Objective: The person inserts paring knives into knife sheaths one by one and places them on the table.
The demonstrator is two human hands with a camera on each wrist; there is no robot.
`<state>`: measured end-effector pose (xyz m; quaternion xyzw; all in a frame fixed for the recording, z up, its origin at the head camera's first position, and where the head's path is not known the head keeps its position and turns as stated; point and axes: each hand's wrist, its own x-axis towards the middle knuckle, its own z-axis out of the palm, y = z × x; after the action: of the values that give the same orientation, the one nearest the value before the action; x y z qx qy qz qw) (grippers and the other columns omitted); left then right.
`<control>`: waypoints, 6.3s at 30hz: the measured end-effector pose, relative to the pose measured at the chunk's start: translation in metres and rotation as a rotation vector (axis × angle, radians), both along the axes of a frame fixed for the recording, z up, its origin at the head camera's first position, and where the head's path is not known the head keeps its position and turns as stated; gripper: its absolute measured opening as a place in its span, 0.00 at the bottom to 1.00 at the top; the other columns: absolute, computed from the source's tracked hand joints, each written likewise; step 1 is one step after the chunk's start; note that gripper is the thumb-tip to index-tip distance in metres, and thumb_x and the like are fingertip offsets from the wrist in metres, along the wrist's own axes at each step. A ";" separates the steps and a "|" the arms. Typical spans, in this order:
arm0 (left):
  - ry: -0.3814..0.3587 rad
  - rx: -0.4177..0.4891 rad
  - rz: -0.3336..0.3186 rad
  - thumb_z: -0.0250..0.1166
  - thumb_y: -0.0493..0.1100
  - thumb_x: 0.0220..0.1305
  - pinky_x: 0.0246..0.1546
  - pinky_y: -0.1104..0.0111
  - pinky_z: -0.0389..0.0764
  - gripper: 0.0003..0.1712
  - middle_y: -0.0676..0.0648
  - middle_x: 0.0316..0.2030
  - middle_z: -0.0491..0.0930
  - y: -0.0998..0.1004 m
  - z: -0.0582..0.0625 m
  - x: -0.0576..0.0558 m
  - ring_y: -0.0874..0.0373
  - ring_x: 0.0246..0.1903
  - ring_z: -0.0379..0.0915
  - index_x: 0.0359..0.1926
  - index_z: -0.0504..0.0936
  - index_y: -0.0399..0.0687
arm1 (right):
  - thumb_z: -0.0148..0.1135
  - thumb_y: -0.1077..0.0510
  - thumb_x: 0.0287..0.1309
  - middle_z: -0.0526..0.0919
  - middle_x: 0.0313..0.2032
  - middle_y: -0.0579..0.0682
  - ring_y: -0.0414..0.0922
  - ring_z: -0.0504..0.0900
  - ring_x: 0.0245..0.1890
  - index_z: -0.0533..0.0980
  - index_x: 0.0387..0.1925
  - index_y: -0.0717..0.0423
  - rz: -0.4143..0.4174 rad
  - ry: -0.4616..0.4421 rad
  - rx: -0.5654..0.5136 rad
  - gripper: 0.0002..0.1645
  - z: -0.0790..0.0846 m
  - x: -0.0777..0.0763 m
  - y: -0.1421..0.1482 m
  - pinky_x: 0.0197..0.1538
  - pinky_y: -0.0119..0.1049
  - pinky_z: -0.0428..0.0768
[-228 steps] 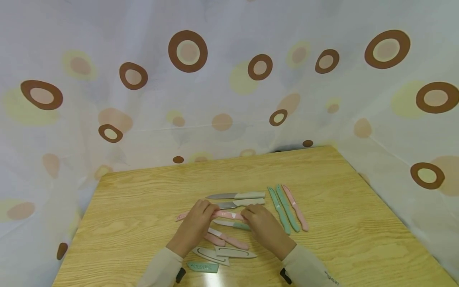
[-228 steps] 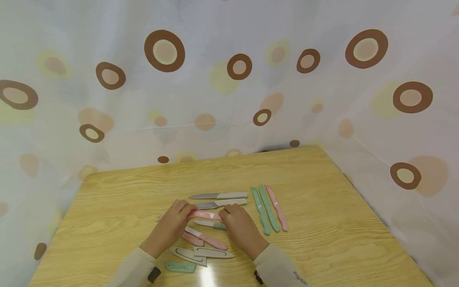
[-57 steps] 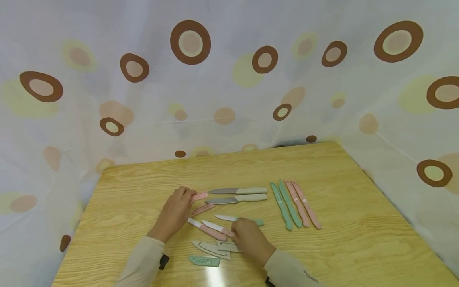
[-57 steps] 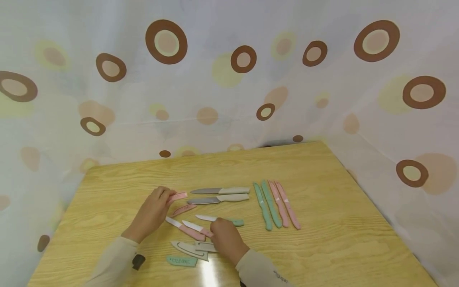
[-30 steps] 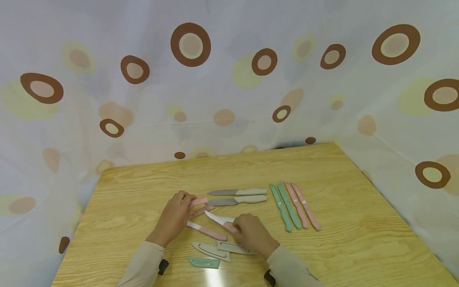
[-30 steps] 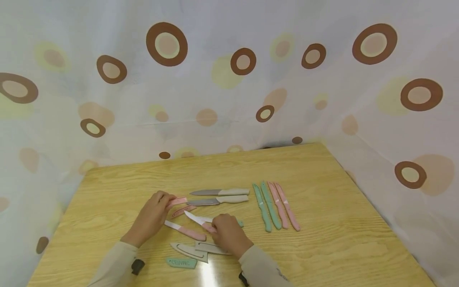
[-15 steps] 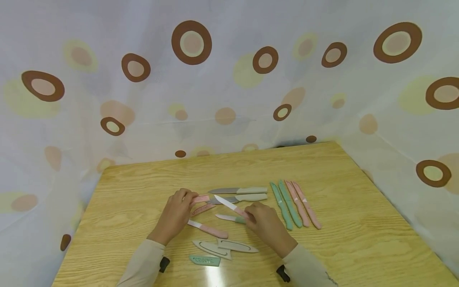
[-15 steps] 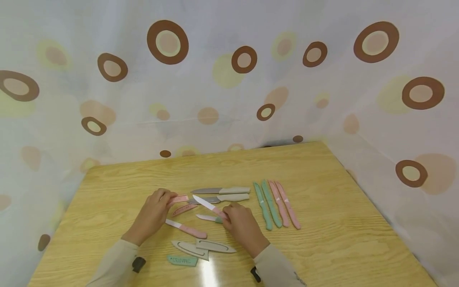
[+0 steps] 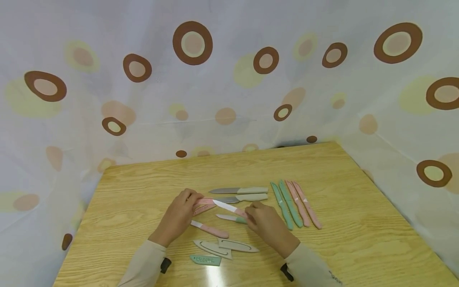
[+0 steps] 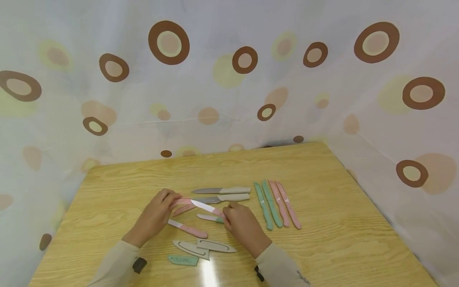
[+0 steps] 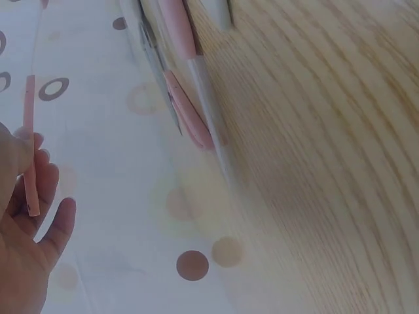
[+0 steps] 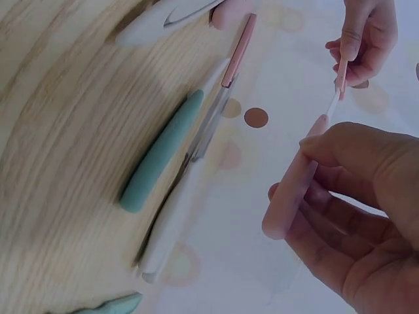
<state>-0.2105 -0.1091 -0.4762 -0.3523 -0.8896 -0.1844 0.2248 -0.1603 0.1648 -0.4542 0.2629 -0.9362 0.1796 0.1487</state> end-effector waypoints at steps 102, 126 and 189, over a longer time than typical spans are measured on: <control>-0.222 -0.074 0.098 0.67 0.41 0.61 0.38 0.60 0.80 0.08 0.47 0.36 0.82 -0.010 -0.031 -0.001 0.52 0.38 0.77 0.41 0.85 0.43 | 0.57 0.63 0.57 0.75 0.13 0.49 0.44 0.70 0.14 0.75 0.17 0.63 -0.583 -0.417 -0.073 0.15 -0.035 -0.019 0.178 0.19 0.38 0.69; -0.253 -0.071 0.133 0.67 0.41 0.61 0.38 0.61 0.78 0.06 0.48 0.35 0.80 0.000 -0.019 -0.006 0.53 0.37 0.74 0.36 0.84 0.44 | 0.71 0.66 0.49 0.80 0.21 0.48 0.34 0.74 0.16 0.81 0.26 0.62 -0.355 -0.085 -0.027 0.04 -0.025 0.042 0.062 0.20 0.20 0.73; -0.128 -0.095 0.198 0.66 0.39 0.61 0.36 0.60 0.81 0.08 0.44 0.35 0.80 0.001 -0.008 -0.005 0.49 0.37 0.76 0.39 0.80 0.39 | 0.67 0.64 0.53 0.79 0.22 0.39 0.28 0.72 0.22 0.81 0.26 0.53 -0.202 -0.257 -0.232 0.04 -0.031 0.074 0.017 0.28 0.21 0.74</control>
<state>-0.2156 -0.1078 -0.4838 -0.2605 -0.9403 -0.1411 0.1677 -0.0864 0.1821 -0.4854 0.1238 -0.9422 0.3024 0.0743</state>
